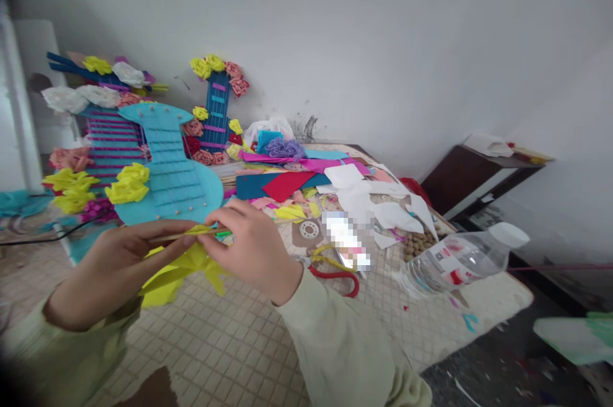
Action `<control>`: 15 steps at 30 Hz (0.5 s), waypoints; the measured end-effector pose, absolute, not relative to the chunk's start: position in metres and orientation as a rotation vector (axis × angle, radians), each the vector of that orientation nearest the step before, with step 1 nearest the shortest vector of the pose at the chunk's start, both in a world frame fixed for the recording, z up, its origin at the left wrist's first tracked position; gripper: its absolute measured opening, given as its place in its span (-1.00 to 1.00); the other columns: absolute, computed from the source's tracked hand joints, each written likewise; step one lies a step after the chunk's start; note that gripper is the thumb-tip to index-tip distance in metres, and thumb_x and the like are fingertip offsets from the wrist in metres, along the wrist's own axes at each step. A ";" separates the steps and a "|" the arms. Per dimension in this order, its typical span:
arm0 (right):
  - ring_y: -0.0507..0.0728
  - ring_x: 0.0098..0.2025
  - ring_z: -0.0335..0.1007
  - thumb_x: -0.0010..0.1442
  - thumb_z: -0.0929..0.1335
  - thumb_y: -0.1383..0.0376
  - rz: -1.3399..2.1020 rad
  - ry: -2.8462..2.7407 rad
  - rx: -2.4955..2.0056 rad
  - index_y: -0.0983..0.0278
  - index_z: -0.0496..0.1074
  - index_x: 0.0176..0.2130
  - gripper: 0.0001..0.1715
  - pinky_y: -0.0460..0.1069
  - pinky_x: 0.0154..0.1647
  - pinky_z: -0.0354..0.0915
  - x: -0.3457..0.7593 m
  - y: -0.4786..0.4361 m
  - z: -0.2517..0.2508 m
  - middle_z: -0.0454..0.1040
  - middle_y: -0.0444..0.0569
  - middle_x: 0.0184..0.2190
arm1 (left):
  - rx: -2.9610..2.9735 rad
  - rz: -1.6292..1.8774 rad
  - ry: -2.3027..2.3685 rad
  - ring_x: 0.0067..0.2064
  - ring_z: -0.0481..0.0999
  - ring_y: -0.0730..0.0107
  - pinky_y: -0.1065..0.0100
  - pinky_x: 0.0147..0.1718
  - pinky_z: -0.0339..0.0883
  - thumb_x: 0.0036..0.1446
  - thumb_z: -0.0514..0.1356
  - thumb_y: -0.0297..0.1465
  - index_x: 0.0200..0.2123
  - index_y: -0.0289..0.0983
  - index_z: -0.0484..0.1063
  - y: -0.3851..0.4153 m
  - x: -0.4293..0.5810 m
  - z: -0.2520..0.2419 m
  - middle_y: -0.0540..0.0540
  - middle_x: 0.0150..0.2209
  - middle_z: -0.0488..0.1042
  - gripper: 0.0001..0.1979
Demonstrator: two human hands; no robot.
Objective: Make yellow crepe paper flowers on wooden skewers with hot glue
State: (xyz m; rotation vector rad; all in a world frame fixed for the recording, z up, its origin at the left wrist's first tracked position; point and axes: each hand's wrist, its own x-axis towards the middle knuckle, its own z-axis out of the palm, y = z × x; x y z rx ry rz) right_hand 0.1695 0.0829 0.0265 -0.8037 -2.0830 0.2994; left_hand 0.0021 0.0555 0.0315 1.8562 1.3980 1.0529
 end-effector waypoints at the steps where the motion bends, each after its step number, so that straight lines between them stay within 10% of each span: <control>1: 0.00 -0.31 0.31 0.08 0.33 0.31 0.316 -2.092 -0.800 0.32 0.37 -0.32 -0.88 -0.12 -0.30 0.25 0.170 0.083 0.027 0.35 -0.07 -0.36 | 1.881 1.049 1.410 -0.32 0.54 0.37 0.45 -0.36 0.44 -0.02 0.16 -0.25 -0.24 -0.21 0.49 0.056 0.001 0.031 -0.03 -0.30 0.58 -0.72; 15: 0.03 -0.35 0.34 0.01 0.38 0.32 0.448 -2.062 -0.981 0.31 0.38 -0.24 -0.76 -0.08 -0.30 0.27 0.171 0.081 0.028 0.41 -0.06 -0.39 | 1.884 1.042 1.528 -0.24 0.54 0.29 0.41 -0.32 0.45 -0.09 0.17 -0.19 -0.29 -0.15 0.49 0.057 0.002 0.028 0.00 -0.27 0.58 -0.72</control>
